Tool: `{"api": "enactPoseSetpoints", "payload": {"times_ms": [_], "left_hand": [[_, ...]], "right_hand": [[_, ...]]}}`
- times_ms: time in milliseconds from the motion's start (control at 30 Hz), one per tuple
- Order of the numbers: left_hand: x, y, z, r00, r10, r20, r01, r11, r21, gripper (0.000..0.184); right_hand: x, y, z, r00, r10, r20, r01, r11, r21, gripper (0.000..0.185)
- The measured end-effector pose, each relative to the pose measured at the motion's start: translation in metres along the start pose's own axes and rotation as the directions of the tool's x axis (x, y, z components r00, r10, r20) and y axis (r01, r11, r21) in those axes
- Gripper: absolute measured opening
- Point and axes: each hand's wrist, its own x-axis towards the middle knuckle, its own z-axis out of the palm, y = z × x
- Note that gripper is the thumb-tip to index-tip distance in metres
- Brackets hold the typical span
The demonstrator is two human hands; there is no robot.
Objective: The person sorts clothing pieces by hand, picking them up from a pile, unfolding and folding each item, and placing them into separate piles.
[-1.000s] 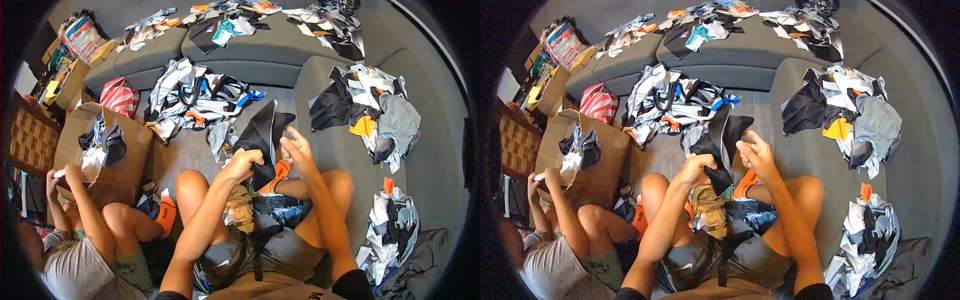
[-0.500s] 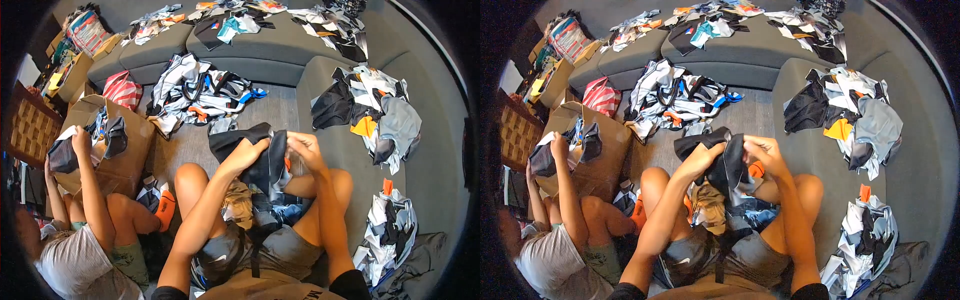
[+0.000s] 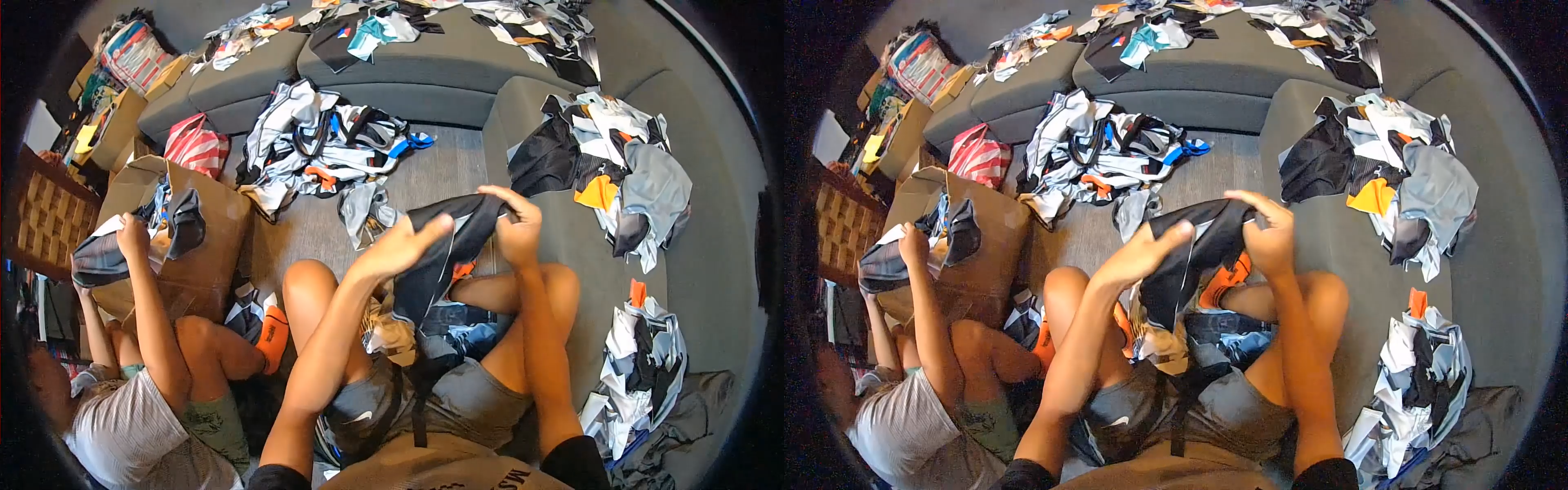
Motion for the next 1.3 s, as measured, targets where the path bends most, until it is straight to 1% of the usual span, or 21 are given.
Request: {"api": "enactPoseSetpoints", "payload": {"times_ms": [33,67,133,300,467,567,633,667,700,800,833,933,967,1000,1033,1067,1133,1167,1200,1267,1300], "left_hand": [[-0.001,0.008,-0.01,0.992,-0.124,-0.019,0.123,0.992,-0.027,0.039],[0.0,0.008,-0.015,0.992,-0.124,-0.019,0.124,0.992,-0.027,0.039],[0.001,0.008,-0.023,0.959,-0.047,-0.279,0.006,0.989,-0.149,0.039],[-0.008,0.016,-0.04,0.878,-0.113,-0.465,-0.004,0.97,-0.243,0.04],[-0.009,0.012,-0.052,0.822,-0.104,-0.559,-0.11,0.936,-0.335,0.038],[-0.009,0.003,-0.073,0.868,-0.029,-0.495,-0.155,0.933,-0.326,0.036],[-0.008,-0.001,-0.086,0.903,0.052,-0.427,-0.205,0.925,-0.321,0.035],[-0.008,0.001,-0.088,0.855,0.044,-0.518,-0.28,0.878,-0.388,0.032],[-0.008,0.004,-0.089,0.799,0.025,-0.6,-0.358,0.823,-0.442,0.028],[-0.02,0.023,-0.09,0.786,-0.036,-0.618,-0.426,0.693,-0.581,0.024],[-0.021,0.021,-0.094,0.787,-0.037,-0.616,-0.423,0.694,-0.583,0.024],[-0.022,0.001,-0.117,0.787,0.035,-0.616,-0.218,0.95,-0.225,0.024],[-0.022,-0.004,-0.119,0.792,0.058,-0.608,-0.14,0.986,-0.088,0.024],[-0.02,-0.011,-0.116,0.793,0.057,-0.606,-0.139,0.986,-0.089,0.024],[-0.015,-0.02,-0.11,0.772,0.113,-0.625,0.035,0.975,0.22,0.031],[-0.009,-0.028,-0.098,0.763,0.173,-0.623,0.213,0.842,0.496,0.041],[0.0,-0.04,-0.07,0.775,0.283,-0.565,0.49,0.297,0.82,0.065],[0.003,-0.036,-0.054,0.905,0.066,-0.42,0.344,0.47,0.813,0.087],[0.003,-0.045,-0.031,0.943,0.168,-0.286,0.167,0.504,0.847,0.092],[0.004,-0.047,0.015,0.949,0.31,-0.05,-0.151,0.59,0.793,0.088],[0.0,-0.027,0.034,0.958,0.28,-0.067,-0.147,0.675,0.723,0.079]], "right_hand": [[0.0,0.0,-0.005,0.999,0.022,-0.042,-0.02,0.999,0.026,0.032],[0.002,-0.001,-0.008,0.996,0.042,-0.084,-0.038,0.998,0.053,0.035],[0.006,-0.003,-0.013,0.983,0.085,-0.164,-0.067,0.991,0.114,0.04],[0.012,-0.012,-0.025,0.971,0.102,-0.215,-0.075,0.989,0.131,0.045],[0.009,-0.005,-0.032,0.981,0.087,-0.176,-0.091,0.996,-0.016,0.043],[0.009,0.01,-0.038,0.971,0.026,-0.237,-0.045,0.996,-0.077,0.039],[0.009,0.018,-0.047,0.898,0.062,-0.435,-0.082,0.996,-0.027,0.031],[0.008,0.021,-0.053,0.899,0.064,-0.433,-0.083,0.996,-0.026,0.031],[0.008,0.022,-0.061,0.87,0.161,-0.465,-0.154,0.987,0.053,0.028],[0.005,0.025,-0.083,0.732,0.442,-0.518,-0.333,0.896,0.294,0.022],[0.005,0.03,-0.086,0.731,0.443,-0.519,-0.335,0.895,0.294,0.022],[0.002,0.059,-0.085,0.792,0.459,-0.402,-0.428,0.887,0.17,0.02],[-0.001,0.066,-0.084,0.807,0.466,-0.362,-0.454,0.882,0.125,0.02],[-0.004,0.071,-0.085,0.792,0.508,-0.339,-0.469,0.861,0.193,0.019],[-0.008,0.077,-0.087,0.775,0.547,-0.316,-0.483,0.836,0.261,0.02],[-0.011,0.075,-0.085,0.771,0.549,-0.322,-0.486,0.835,0.258,0.02],[-0.012,0.063,-0.064,0.775,0.63,0.048,-0.551,0.636,0.54,0.024],[-0.009,0.055,-0.049,0.762,0.603,0.237,-0.591,0.496,0.637,0.027],[-0.006,0.048,-0.036,0.738,0.532,0.414,-0.634,0.338,0.696,0.029],[0.001,0.006,-0.009,0.738,0.497,0.456,-0.629,0.263,0.731,0.033],[0.003,-0.01,-0.003,0.74,0.454,0.496,-0.622,0.183,0.761,0.038]]}}
